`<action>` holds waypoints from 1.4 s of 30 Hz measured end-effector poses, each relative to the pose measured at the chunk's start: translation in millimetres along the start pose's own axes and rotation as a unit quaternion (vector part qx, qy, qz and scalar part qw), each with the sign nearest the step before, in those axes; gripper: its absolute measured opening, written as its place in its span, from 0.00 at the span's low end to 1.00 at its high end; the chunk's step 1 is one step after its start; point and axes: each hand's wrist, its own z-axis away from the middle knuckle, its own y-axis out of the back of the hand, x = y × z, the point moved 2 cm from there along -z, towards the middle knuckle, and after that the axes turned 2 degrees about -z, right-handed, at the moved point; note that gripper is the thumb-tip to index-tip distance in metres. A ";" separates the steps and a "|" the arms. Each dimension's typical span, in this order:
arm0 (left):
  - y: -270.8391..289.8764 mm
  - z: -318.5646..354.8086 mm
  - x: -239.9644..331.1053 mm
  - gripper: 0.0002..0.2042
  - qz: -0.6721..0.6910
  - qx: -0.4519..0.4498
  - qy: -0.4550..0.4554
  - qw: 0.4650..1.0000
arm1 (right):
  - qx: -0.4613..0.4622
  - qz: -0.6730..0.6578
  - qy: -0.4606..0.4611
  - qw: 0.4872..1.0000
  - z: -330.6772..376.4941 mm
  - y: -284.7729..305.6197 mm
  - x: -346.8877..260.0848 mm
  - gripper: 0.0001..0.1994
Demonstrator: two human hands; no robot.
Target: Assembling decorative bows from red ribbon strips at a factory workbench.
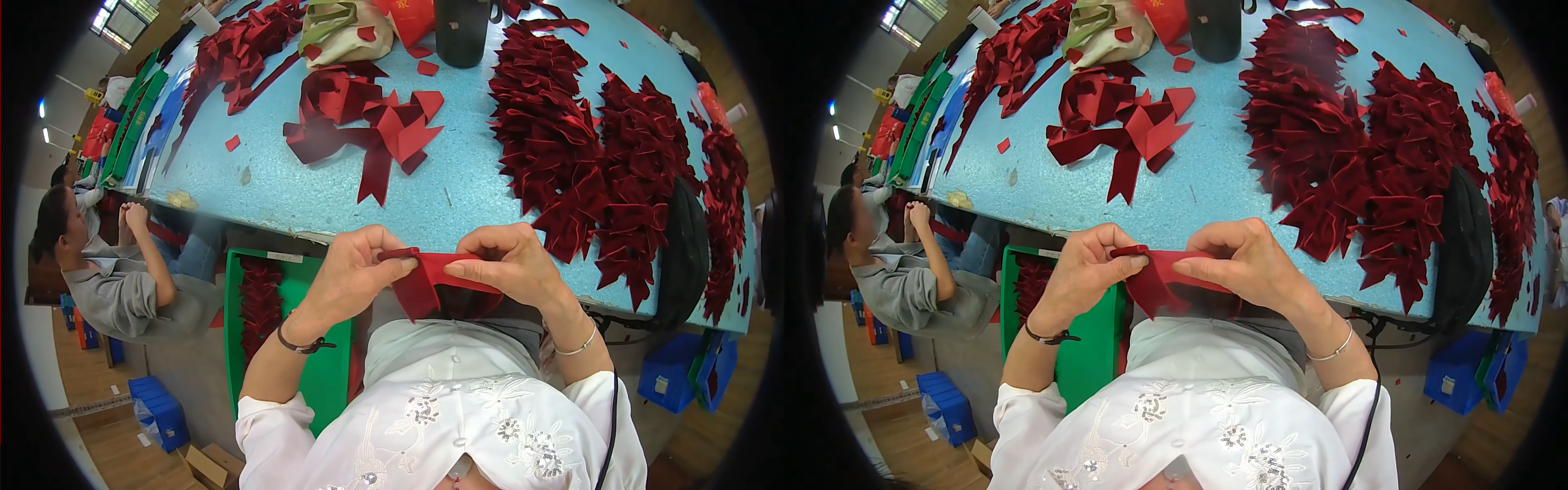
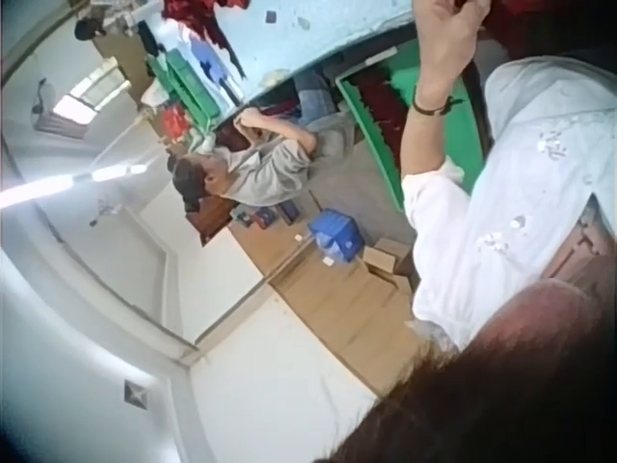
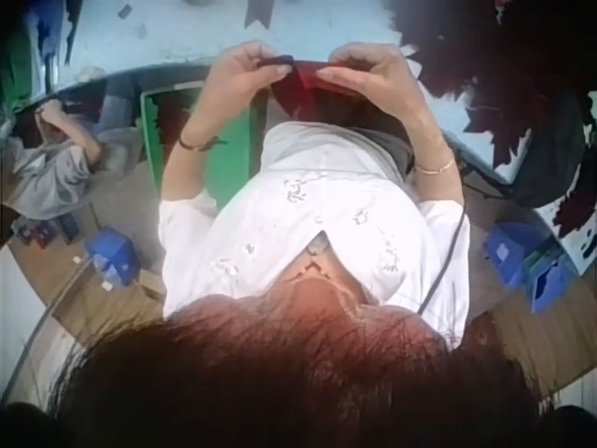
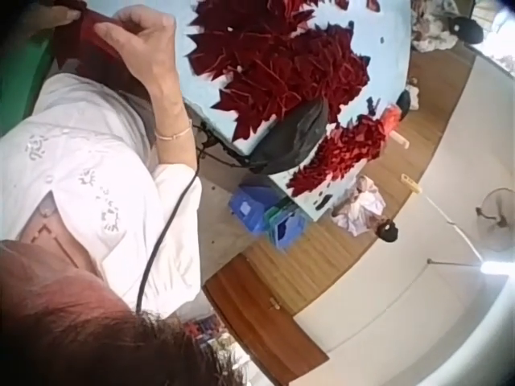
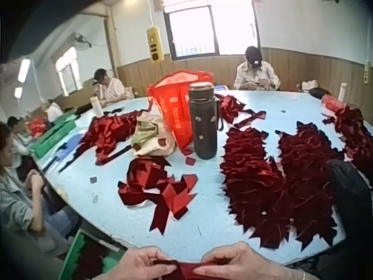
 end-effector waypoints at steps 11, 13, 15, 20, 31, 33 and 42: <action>68.1 -16.1 -3.3 0.03 -0.088 0.039 0.023 0.995 | 0.024 0.187 0.103 0.977 -36.0 4.8 6.5 0.06; 72.1 -23.1 -4.6 0.03 -0.157 0.054 0.019 0.986 | 0.013 0.239 0.114 0.964 -42.9 5.2 11.9 0.05; 75.6 -24.8 -6.4 0.04 -0.181 0.060 0.013 0.982 | 0.000 0.336 0.147 0.930 -48.4 5.9 17.4 0.05; 82.2 -21.8 -8.0 0.07 -0.327 0.093 -0.102 0.935 | -0.002 0.316 0.167 0.934 -56.0 9.9 24.8 0.07; 131.8 -24.5 -3.8 0.15 -0.484 0.088 -0.212 0.845 | -0.003 0.385 0.184 0.905 -58.4 20.6 25.2 0.09; 133.9 -23.6 -1.2 0.15 -0.514 0.087 -0.214 0.826 | 0.004 0.404 0.203 0.892 -56.9 24.4 24.7 0.10; 142.5 -19.3 -1.0 0.15 -0.547 0.040 -0.305 0.779 | 0.007 0.531 0.272 0.803 -47.4 20.5 19.5 0.15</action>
